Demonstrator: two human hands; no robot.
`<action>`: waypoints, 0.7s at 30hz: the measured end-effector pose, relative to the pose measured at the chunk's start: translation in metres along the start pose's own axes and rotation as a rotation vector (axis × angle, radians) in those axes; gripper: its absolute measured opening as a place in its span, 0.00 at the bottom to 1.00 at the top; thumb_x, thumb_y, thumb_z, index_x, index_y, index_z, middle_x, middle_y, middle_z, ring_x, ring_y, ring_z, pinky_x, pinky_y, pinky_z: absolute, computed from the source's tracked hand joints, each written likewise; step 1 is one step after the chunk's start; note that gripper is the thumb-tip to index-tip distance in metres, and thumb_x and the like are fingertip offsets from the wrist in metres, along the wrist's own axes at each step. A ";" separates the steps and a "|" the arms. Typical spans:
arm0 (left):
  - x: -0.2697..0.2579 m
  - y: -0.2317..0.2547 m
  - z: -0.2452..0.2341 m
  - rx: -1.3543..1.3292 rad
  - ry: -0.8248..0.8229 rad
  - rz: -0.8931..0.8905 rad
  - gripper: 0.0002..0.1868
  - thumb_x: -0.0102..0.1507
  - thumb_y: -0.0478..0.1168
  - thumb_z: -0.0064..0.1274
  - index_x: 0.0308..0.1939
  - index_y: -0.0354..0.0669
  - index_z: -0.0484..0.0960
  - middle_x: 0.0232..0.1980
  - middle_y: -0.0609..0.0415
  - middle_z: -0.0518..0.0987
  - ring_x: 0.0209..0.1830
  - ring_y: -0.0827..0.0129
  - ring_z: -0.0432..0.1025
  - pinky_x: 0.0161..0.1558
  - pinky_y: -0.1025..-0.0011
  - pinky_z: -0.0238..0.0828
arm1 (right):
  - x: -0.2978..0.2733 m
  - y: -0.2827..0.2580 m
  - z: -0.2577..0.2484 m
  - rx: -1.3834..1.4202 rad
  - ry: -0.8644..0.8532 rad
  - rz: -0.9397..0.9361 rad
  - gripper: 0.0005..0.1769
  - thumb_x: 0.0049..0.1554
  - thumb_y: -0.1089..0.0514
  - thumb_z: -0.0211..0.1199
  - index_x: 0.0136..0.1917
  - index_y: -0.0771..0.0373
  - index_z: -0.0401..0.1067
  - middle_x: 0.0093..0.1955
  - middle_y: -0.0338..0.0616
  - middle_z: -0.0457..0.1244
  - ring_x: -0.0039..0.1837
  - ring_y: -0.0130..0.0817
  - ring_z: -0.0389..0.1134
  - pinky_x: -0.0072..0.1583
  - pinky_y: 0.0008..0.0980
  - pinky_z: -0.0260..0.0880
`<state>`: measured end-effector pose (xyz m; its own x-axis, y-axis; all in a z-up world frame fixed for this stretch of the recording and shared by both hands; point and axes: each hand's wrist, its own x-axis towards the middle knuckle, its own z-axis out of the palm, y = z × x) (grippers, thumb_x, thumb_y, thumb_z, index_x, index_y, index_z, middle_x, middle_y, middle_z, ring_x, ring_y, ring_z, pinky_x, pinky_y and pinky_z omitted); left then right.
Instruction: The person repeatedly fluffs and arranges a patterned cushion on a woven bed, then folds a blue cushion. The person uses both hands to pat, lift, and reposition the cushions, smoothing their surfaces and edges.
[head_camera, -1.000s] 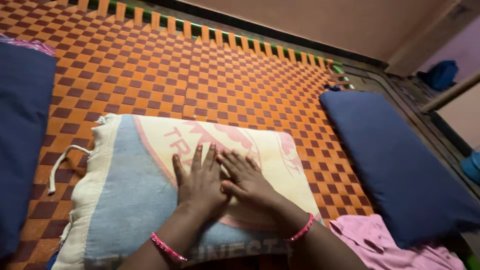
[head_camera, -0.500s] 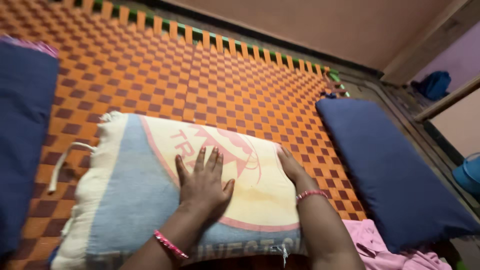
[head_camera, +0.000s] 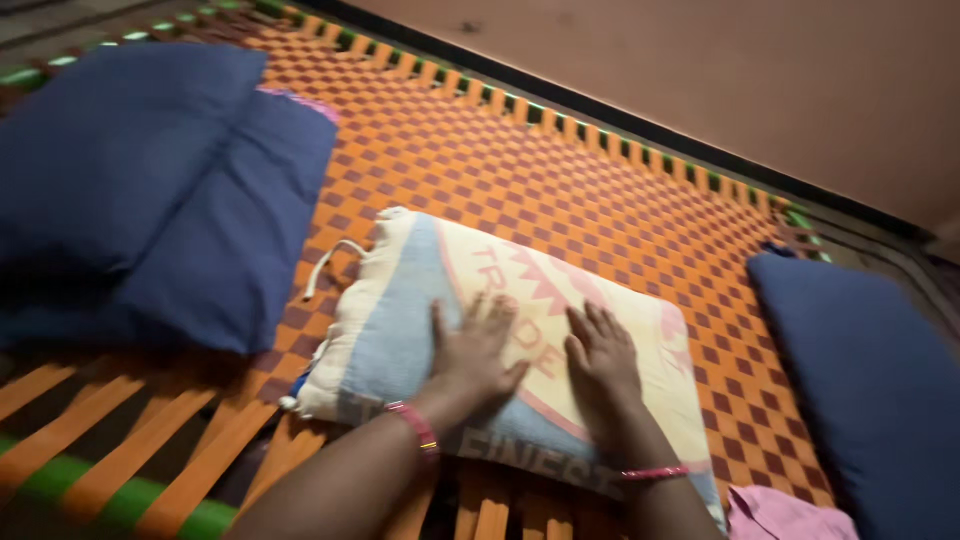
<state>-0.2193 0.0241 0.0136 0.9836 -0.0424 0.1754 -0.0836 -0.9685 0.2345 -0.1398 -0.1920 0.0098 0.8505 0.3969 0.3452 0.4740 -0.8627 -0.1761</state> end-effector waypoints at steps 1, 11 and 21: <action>-0.013 -0.022 0.001 -0.001 0.001 -0.039 0.48 0.62 0.72 0.34 0.78 0.49 0.51 0.83 0.56 0.46 0.83 0.58 0.37 0.68 0.24 0.22 | -0.003 -0.004 -0.007 -0.005 0.002 -0.005 0.31 0.62 0.45 0.48 0.76 0.52 0.63 0.81 0.49 0.50 0.83 0.47 0.45 0.78 0.47 0.39; -0.072 -0.181 -0.034 -0.094 0.391 -0.614 0.39 0.58 0.55 0.39 0.72 0.46 0.61 0.73 0.48 0.61 0.74 0.53 0.54 0.71 0.44 0.47 | -0.002 -0.008 0.000 0.006 0.066 0.026 0.31 0.62 0.43 0.45 0.76 0.50 0.62 0.82 0.45 0.50 0.83 0.44 0.44 0.78 0.46 0.39; 0.073 0.004 0.001 -0.288 0.077 0.175 0.36 0.64 0.62 0.45 0.73 0.53 0.66 0.81 0.47 0.55 0.83 0.51 0.40 0.75 0.40 0.30 | 0.001 -0.001 0.004 -0.032 0.029 0.025 0.32 0.62 0.42 0.43 0.77 0.48 0.60 0.83 0.43 0.48 0.84 0.42 0.42 0.79 0.44 0.37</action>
<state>-0.1474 0.0170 0.0264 0.9363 -0.1724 0.3060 -0.3024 -0.8390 0.4525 -0.1381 -0.1895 0.0063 0.8549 0.3663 0.3674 0.4448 -0.8820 -0.1559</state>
